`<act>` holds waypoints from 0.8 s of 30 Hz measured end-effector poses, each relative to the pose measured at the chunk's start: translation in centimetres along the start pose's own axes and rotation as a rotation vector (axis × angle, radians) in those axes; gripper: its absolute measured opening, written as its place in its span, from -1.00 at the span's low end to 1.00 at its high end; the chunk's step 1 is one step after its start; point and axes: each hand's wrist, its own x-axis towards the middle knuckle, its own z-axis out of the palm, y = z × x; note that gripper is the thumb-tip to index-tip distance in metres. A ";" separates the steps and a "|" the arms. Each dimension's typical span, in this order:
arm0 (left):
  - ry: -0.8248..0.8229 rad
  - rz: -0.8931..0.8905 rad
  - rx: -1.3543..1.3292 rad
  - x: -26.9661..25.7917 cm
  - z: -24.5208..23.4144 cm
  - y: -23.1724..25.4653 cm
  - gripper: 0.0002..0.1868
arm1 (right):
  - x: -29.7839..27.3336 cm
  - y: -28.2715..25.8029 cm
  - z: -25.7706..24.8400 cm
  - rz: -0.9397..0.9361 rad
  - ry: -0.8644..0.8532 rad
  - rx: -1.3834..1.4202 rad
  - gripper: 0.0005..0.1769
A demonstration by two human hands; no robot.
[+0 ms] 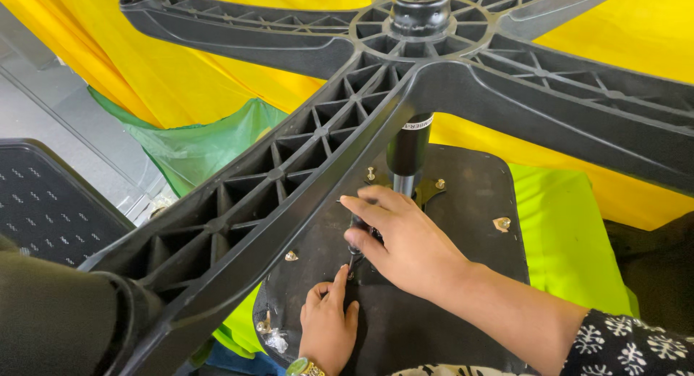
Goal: The person uses a screwdriver to tighten screws on the base of an office chair. They work on multiple screws around the central mounting plate, securing the chair base to the seat frame.
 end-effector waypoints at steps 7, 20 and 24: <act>-0.102 -0.056 -0.136 0.8 -0.7 -0.5 -0.07 | 0.3 -0.7 0.7 0.122 -0.109 0.106 -0.63; -0.178 -0.143 -0.108 0.8 -0.2 -1.4 -0.17 | 0.8 -0.7 0.6 -0.149 0.074 0.089 -0.68; -0.090 -0.129 -0.178 0.4 0.8 -1.4 -0.11 | 0.5 -0.7 1.2 0.117 -0.094 0.138 -0.67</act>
